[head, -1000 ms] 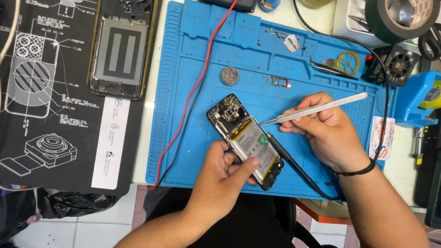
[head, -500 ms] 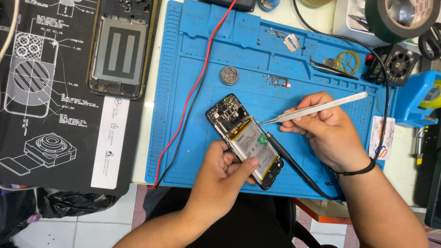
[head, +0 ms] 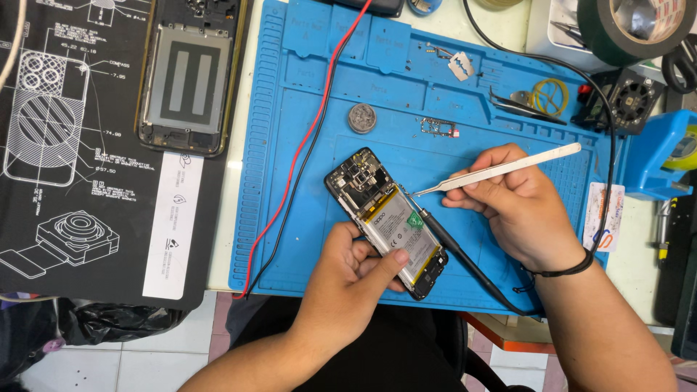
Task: The person disassembles a smartphone, removes the back cover, and uses a soldering iron and tweezers to work on the internal components near the battery. The person then cleans the soldering iron tip with a metal sponge and continues adjusting small parts inside the device.
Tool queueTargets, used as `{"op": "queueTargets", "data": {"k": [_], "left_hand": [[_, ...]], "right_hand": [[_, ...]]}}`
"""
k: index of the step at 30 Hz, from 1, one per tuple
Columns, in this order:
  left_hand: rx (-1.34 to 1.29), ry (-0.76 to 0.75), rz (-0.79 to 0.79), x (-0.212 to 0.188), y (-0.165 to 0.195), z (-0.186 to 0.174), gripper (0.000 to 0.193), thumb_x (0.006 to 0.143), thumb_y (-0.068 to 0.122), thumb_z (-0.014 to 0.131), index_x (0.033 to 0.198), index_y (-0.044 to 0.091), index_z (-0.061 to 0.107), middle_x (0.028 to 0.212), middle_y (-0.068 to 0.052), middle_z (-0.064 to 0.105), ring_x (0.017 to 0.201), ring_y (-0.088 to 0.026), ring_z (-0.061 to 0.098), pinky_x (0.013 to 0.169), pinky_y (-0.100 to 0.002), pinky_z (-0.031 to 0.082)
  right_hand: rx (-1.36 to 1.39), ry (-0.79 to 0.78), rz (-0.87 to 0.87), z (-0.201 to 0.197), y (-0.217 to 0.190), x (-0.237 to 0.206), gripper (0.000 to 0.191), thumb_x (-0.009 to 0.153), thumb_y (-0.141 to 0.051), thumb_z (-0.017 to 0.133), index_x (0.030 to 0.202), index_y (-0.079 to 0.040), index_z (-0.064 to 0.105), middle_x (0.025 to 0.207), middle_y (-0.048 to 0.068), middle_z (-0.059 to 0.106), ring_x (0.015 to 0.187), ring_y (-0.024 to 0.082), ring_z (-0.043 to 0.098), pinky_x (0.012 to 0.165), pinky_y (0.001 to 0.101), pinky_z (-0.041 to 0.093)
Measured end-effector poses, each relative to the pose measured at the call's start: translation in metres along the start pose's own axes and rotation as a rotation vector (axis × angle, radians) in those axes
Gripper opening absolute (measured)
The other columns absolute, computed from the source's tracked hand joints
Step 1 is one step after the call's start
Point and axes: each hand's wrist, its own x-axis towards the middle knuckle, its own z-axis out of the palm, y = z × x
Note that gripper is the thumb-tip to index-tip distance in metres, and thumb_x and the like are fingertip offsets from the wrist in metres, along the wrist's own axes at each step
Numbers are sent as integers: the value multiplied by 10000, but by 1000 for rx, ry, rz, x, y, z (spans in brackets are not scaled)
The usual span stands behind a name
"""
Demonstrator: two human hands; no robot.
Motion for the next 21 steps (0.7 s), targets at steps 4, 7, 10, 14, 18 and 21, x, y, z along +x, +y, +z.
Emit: {"op": "queueTargets", "data": {"k": [4, 7, 10, 14, 18, 21], "left_hand": [[-8, 3, -3, -1, 0, 0, 394, 951, 79, 673, 1235, -40, 427, 1074, -206, 719, 879, -165, 725, 703, -273, 609], [-13, 9, -6, -1, 1, 1, 402, 946, 77, 674, 1238, -40, 422, 1073, -208, 719, 880, -167, 725, 698, -277, 609], [-6, 9, -18, -1, 1, 1, 401, 943, 78, 670, 1237, -34, 421, 1075, -205, 720, 886, -167, 731, 698, -276, 613], [-11, 8, -8, -1, 1, 1, 392, 948, 75, 668, 1229, -39, 420, 1071, -206, 721, 885, -169, 733, 702, -278, 617], [-6, 5, -6, -1, 1, 0, 377, 955, 75, 667, 1216, -48, 424, 1068, -207, 725, 880, -170, 734, 701, -279, 617], [-10, 4, -6, -2, 1, 0, 378, 951, 76, 664, 1219, -42, 426, 1064, -206, 723, 879, -167, 735, 702, -277, 618]], "right_hand": [[7, 1, 2, 0, -1, -1, 139, 999, 2, 584, 1118, -36, 524, 1063, 175, 706, 976, 257, 725, 908, 424, 617], [-4, 5, 5, 1, -1, -1, 138, 999, -2, 588, 1116, -37, 523, 1060, 173, 708, 975, 255, 725, 905, 418, 615], [-17, 5, 2, 2, -1, -1, 142, 997, -1, 592, 1116, -35, 523, 1059, 173, 709, 973, 252, 724, 902, 412, 613], [-26, 18, 12, 2, -1, -1, 142, 997, -3, 592, 1118, -33, 524, 1056, 170, 707, 968, 248, 722, 898, 408, 613], [-13, 19, 12, 2, -2, -1, 142, 996, -4, 593, 1116, -34, 525, 1053, 168, 706, 966, 247, 723, 895, 408, 615], [-16, 20, 12, 3, -2, -1, 141, 994, -4, 594, 1115, -33, 526, 1052, 168, 706, 966, 246, 723, 894, 406, 616]]}}
